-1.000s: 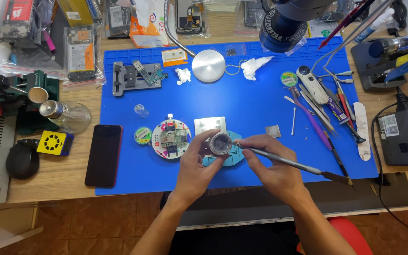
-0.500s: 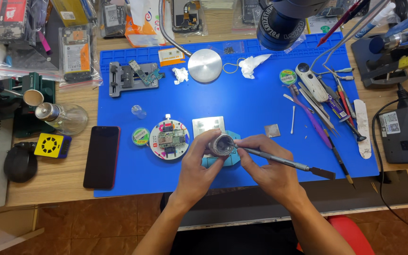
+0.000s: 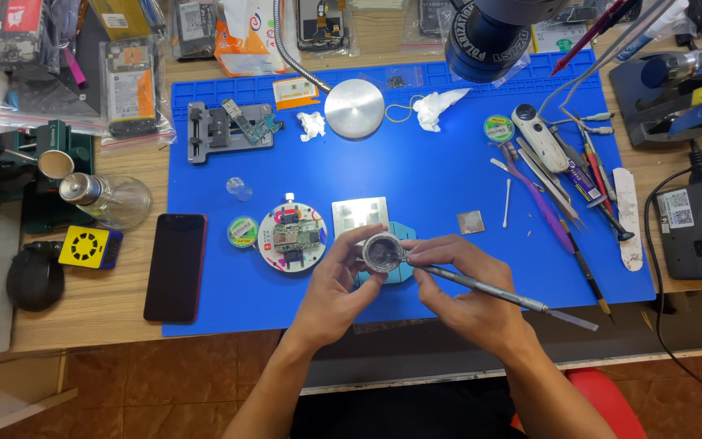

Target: The person scoops solder paste from a small container using a metal spatula and spreads it evenly across a stencil placed over a circuit board. The person repeatedly dips the spatula into the paste and smooths it over the stencil openings.

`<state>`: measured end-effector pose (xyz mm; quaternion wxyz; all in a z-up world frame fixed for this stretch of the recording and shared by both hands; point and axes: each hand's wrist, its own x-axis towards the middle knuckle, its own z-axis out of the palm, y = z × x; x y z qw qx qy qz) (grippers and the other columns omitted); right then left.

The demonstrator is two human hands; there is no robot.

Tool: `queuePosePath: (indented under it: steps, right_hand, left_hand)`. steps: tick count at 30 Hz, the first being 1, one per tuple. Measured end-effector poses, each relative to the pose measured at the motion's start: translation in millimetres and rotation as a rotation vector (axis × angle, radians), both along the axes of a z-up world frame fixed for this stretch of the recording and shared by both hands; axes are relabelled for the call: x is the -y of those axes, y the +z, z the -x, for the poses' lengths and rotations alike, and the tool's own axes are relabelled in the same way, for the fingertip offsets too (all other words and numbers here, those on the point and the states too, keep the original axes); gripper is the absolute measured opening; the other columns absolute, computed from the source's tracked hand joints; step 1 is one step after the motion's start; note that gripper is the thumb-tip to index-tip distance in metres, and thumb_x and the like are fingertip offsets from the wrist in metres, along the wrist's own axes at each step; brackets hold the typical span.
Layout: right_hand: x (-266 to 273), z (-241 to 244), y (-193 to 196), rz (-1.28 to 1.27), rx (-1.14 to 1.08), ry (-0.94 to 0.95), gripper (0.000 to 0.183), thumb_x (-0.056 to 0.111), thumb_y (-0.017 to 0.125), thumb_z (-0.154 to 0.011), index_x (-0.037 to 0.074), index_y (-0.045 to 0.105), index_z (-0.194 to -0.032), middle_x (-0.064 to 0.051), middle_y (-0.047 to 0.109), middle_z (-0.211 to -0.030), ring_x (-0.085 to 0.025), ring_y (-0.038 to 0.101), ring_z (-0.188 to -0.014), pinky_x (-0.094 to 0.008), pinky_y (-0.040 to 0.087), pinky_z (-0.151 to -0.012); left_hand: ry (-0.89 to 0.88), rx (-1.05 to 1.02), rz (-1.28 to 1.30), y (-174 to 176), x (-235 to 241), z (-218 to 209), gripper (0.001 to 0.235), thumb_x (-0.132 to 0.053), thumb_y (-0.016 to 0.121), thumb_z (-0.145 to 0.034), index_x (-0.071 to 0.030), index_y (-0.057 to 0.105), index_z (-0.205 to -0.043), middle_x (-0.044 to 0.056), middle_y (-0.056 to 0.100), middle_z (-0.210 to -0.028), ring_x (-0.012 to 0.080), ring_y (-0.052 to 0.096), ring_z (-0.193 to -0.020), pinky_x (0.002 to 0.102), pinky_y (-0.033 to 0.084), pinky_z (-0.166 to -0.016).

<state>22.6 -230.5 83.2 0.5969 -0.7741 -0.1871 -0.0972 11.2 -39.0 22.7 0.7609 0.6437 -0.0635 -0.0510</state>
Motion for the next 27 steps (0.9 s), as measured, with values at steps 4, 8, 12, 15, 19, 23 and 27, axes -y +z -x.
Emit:
queuePosePath:
  steps: [4,8,12,15,19,23,27]
  right_hand:
    - [1.4,-0.2,3.2,0.039,0.034,0.041,0.007,-0.003,0.075,-0.085,0.001,0.077,-0.091,-0.017,0.08,-0.092,-0.039,0.081,-0.099,-0.048,0.064,-0.085]
    - [2.2,-0.6,2.4,0.044,0.019,0.065,0.009,-0.004,0.074,-0.084,0.0,0.077,-0.091,-0.018,0.08,-0.092,-0.039,0.081,-0.099,-0.049,0.064,-0.084]
    - [3.4,-1.9,-1.5,0.055,0.009,0.086,0.009,-0.003,0.073,-0.086,0.0,0.077,-0.093,-0.018,0.08,-0.094,-0.04,0.081,-0.098,-0.049,0.064,-0.083]
    - [2.5,-2.2,-2.1,0.072,0.024,0.091,0.008,-0.002,0.073,-0.086,0.001,0.077,-0.093,-0.017,0.081,-0.093,-0.038,0.081,-0.098,-0.047,0.064,-0.084]
    - [2.0,-2.5,-4.1,0.073,0.01,0.095,0.008,-0.003,0.073,-0.086,0.0,0.076,-0.092,-0.017,0.081,-0.093,-0.039,0.081,-0.098,-0.048,0.064,-0.083]
    - [1.4,-1.0,-4.0,0.074,0.018,0.079,0.008,-0.003,0.073,-0.086,0.001,0.077,-0.093,-0.016,0.081,-0.094,-0.038,0.081,-0.1,-0.048,0.064,-0.085]
    - [0.7,-0.8,-4.1,0.059,0.031,0.066,0.008,-0.003,0.073,-0.086,0.0,0.076,-0.093,-0.017,0.08,-0.093,-0.039,0.08,-0.101,-0.049,0.064,-0.086]
  left_hand:
    - [-0.001,0.032,-0.083,8.5,-5.2,0.5,0.063,0.007,0.066,-0.091,-0.009,0.054,-0.151,0.012,0.059,-0.142,0.0178,0.057,-0.113,0.037,0.053,-0.092]
    - [0.002,0.085,-0.161,17.6,-6.8,0.3,0.063,0.007,0.062,-0.093,-0.011,0.053,-0.152,0.014,0.056,-0.144,0.0218,0.057,-0.115,0.039,0.052,-0.092]
    - [-0.001,0.116,-0.203,21.5,-7.1,0.6,0.063,0.008,0.059,-0.093,-0.011,0.052,-0.153,0.015,0.055,-0.145,0.0251,0.058,-0.118,0.039,0.051,-0.093]
    - [0.0,0.132,-0.243,23.4,-7.9,0.8,0.064,0.009,0.057,-0.093,-0.011,0.051,-0.154,0.017,0.054,-0.146,0.0274,0.058,-0.12,0.041,0.051,-0.093]
    - [0.003,0.143,-0.268,24.6,-8.9,0.7,0.064,0.01,0.056,-0.093,-0.011,0.052,-0.153,0.017,0.054,-0.147,0.0293,0.058,-0.122,0.042,0.05,-0.093]
    - [0.008,0.122,-0.234,20.5,-9.1,1.1,0.065,0.01,0.057,-0.092,-0.009,0.05,-0.153,0.018,0.054,-0.146,0.0297,0.058,-0.122,0.043,0.05,-0.094]
    - [0.014,0.046,-0.138,10.5,-6.8,3.6,0.064,0.008,0.061,-0.09,-0.007,0.048,-0.152,0.015,0.059,-0.14,0.0225,0.057,-0.113,0.039,0.051,-0.09]
